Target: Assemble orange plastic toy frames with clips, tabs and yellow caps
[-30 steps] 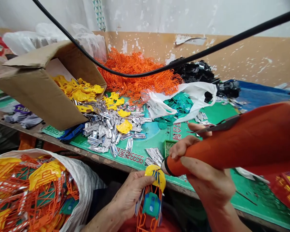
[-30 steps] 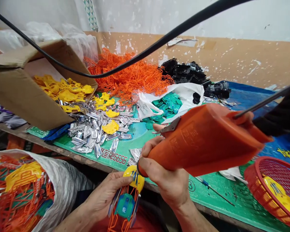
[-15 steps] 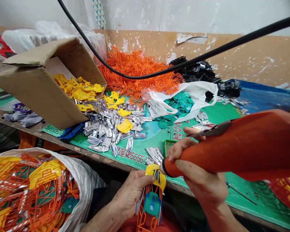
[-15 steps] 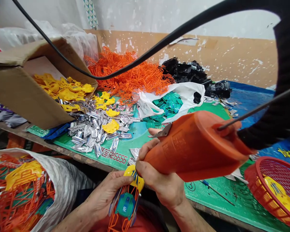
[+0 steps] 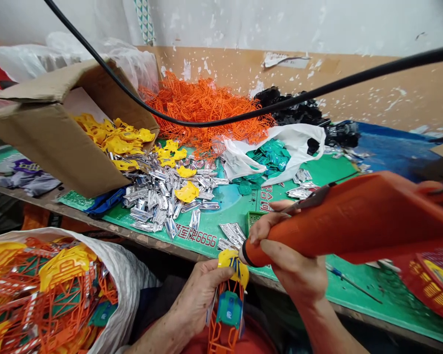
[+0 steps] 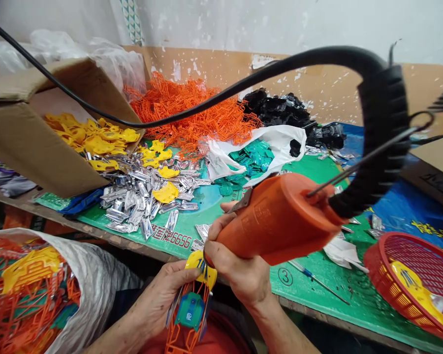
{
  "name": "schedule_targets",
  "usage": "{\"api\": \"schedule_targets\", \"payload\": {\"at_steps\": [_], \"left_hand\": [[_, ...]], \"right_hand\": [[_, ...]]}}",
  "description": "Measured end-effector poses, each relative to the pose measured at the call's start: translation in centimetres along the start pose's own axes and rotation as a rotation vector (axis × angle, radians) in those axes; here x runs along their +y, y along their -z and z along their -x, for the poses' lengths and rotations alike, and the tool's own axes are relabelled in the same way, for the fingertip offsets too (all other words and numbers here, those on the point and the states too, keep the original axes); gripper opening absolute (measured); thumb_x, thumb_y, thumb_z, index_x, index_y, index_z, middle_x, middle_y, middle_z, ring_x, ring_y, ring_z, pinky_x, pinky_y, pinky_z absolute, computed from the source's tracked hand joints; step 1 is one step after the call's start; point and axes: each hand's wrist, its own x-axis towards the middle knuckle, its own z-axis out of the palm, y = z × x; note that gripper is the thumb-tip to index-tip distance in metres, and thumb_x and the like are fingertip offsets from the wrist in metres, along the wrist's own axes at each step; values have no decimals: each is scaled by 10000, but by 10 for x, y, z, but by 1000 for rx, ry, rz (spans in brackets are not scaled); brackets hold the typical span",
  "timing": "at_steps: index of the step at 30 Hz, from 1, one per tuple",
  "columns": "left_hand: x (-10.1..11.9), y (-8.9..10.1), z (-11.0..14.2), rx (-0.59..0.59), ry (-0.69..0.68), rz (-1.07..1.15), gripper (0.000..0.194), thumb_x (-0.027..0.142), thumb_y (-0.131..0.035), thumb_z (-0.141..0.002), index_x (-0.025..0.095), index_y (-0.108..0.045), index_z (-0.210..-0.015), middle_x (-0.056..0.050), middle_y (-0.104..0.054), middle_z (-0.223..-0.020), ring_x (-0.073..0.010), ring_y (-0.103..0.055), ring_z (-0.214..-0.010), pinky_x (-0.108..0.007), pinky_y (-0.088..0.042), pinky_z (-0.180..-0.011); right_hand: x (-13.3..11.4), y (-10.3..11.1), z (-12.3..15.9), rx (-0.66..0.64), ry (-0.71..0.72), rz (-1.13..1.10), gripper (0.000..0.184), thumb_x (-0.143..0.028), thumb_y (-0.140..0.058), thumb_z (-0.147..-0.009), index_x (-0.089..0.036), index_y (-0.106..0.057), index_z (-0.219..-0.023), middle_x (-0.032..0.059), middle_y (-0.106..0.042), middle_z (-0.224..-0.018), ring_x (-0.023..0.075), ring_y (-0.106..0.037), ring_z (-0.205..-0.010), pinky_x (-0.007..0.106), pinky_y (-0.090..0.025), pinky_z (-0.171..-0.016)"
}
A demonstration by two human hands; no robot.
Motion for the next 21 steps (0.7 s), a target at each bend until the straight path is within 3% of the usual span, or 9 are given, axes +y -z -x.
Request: {"api": "schedule_targets", "payload": {"at_steps": [8, 13, 18, 21], "left_hand": [[1, 5, 2, -66, -66, -46, 282, 302, -839, -588, 72, -757, -730, -74, -707, -633, -126, -602, -553, -207, -472, -548], [9, 6, 3, -50, 5, -56, 334, 316, -852, -598, 72, -767, -810, -83, -729, -689, -119, -608, -540, -198, -478, -519], [12, 9, 3, -98, -7, -85, 310, 337, -826, -662, 90, -773, -841, -78, -738, -731, -109, -612, -582, -184, -487, -551], [12, 9, 3, -93, -29, -107, 283, 336, -824, -667, 100, -779, -816, -68, -736, -721, -114, -611, -601, -186, -488, -557]], "right_hand": [[-19, -6, -6, -7, -14, -181, 484, -177, -706, -659, -257, -573, -1117, -40, -617, -702, 154, -580, -612, 352, -503, -640], [-34, 7, -34, 237, 140, -178, 477, -144, -697, -601, -238, -597, -1058, -52, -626, -625, 155, -564, -552, 337, -483, -589], [-15, 26, -58, 343, 162, -60, 206, -158, -730, -564, -189, -603, -723, -37, -603, -601, 140, -550, -524, 325, -473, -550], [-3, 29, -60, 341, 123, -34, 261, -172, -736, -577, -192, -621, -811, -47, -617, -613, 133, -553, -521, 327, -484, -558]]}}
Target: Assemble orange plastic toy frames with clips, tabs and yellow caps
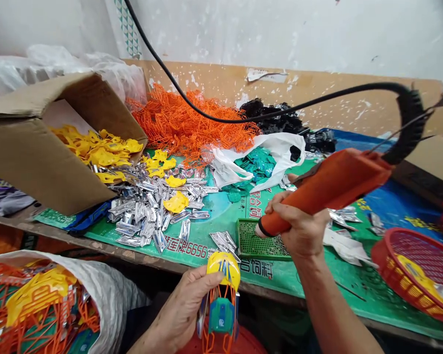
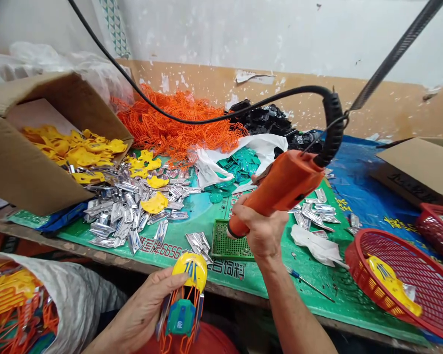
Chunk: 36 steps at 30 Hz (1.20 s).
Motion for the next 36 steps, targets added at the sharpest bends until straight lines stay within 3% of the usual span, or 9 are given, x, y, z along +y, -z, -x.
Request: {"api": "schedule_targets", "payload": {"at_steps": [3, 11, 19, 36], "left_hand": [[0, -1, 0, 1, 5, -17, 288, 334, -814, -678, 91, -780, -829, -81, -744, -742, -128, -622, -636, -195, -496, -592], [-1, 0, -1, 8, 24, -3, 284, 313, -813, -685, 91, -776, -858, -102, -753, -792, -135, -616, -661, -207, -487, -622], [1, -1, -1, 27, 46, -43, 309, 348, -818, -671, 87, -772, -832, -71, -714, -709, -106, -564, -580, -191, -457, -561], [7, -2, -1, 24, -6, 26, 309, 301, -825, -672, 101, -774, -902, -105, -759, -810, -141, -647, -690, -225, -517, -672]], "right_hand": [[5, -1, 3, 4, 0, -1, 287, -168, -727, -581, -199, -639, -852, -52, -615, -608, 134, -558, -533, 330, -486, -573], [12, -4, 7, -43, -16, -10, 93, -172, -719, -594, -191, -641, -641, -21, -613, -626, 143, -562, -584, 340, -474, -593], [15, -5, 8, -44, -20, 7, 116, -197, -726, -586, -184, -624, -640, -18, -620, -629, 149, -565, -592, 339, -487, -590], [16, -7, 9, -33, -37, 6, 151, -183, -733, -570, -172, -632, -682, -8, -624, -658, 157, -569, -614, 341, -484, -596]]}}
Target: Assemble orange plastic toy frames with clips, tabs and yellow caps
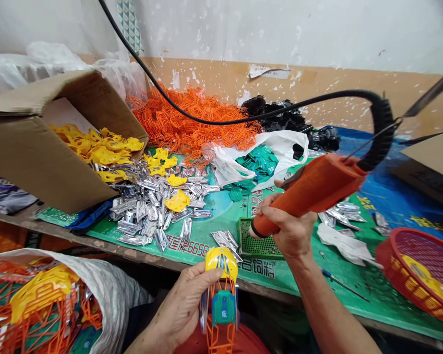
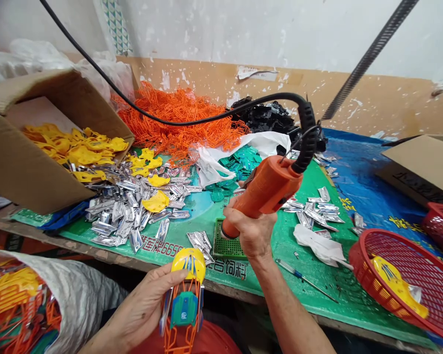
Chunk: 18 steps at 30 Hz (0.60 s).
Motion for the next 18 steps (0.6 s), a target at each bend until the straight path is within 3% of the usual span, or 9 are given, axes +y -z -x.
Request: {"api": "schedule_targets", "payload": {"at_steps": [4, 7, 13, 18], "left_hand": [[1, -2, 0, 8, -5, 29, 324, 307, -826, -672, 114, -764, -925, -91, -759, -820, -146, -659, -698, -232, -523, -680], [2, -3, -1, 20, -3, 38, 312, 312, -831, -654, 108, -757, -877, -80, -748, -756, -141, -652, -644, -232, -522, -654], [-1, -3, -3, 67, 9, 91, 301, 308, -856, -611, 99, -743, -796, -68, -738, -704, -138, -637, -566, -242, -519, -595], [-3, 1, -5, 34, 7, 120, 304, 297, -856, -622, 91, -750, -820, -76, -751, -732, -133, -652, -601, -224, -519, -606]], "right_hand": [[-6, 0, -2, -2, -11, -30, 181, -187, -727, -577, -180, -621, -723, -18, -609, -627, 151, -558, -565, 334, -466, -571], [-21, 0, -2, -8, -14, -118, 318, -164, -716, -573, -202, -636, -878, -38, -602, -596, 152, -551, -527, 332, -458, -554], [-56, -3, 18, -188, -58, -234, 427, -139, -664, -638, -271, -628, -1043, -36, -613, -650, 152, -579, -563, 348, -508, -601], [-57, -12, 36, -266, -102, -237, 465, -155, -696, -653, -292, -619, -1090, -32, -620, -667, 157, -592, -583, 329, -513, -576]]}}
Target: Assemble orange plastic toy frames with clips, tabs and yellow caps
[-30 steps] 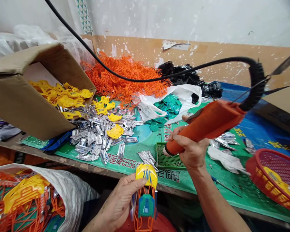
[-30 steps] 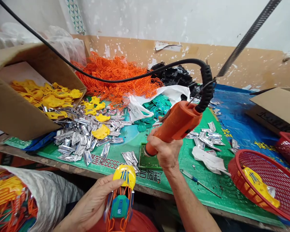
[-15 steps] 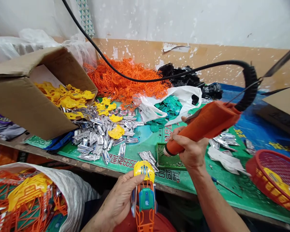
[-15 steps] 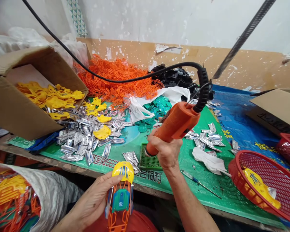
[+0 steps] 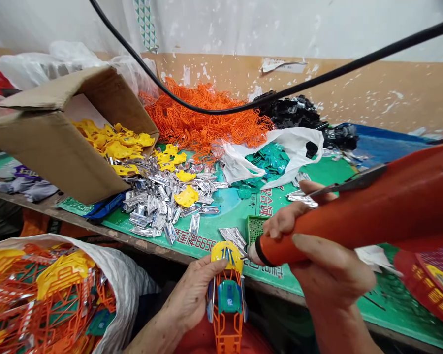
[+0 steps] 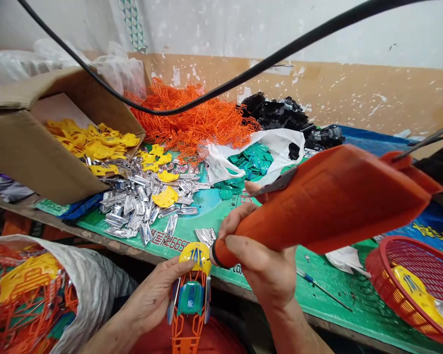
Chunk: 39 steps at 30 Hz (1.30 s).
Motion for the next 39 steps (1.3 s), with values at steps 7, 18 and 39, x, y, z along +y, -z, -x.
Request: {"api": "schedule_targets", "payload": {"at_steps": [7, 18, 39], "left_hand": [[-1, 0, 0, -10, 4, 13, 377, 301, -861, -609, 85, -752, -899, -79, -759, -720, -146, -654, -563, -234, -529, -553], [3, -7, 3, 27, -22, 15, 372, 313, -886, -557, 84, -762, -823, -81, -759, -694, -145, -655, -549, -221, -526, -537], [-7, -8, 7, 2, -183, -126, 233, 327, -800, -698, 168, -786, -867, -14, -724, -698, -108, -596, -636, -201, -492, -667]], "right_hand": [[10, -5, 2, -12, -39, -13, 517, -125, -692, -618, -304, -597, -1094, -44, -624, -656, 146, -586, -567, 322, -516, -567], [15, -4, 1, 8, -96, -7, 536, -174, -721, -621, -307, -572, -1118, -40, -624, -668, 145, -569, -591, 322, -500, -598], [4, -4, 4, 56, -80, -13, 522, -159, -722, -593, -290, -610, -1086, -32, -627, -648, 146, -584, -572, 307, -506, -583]]}}
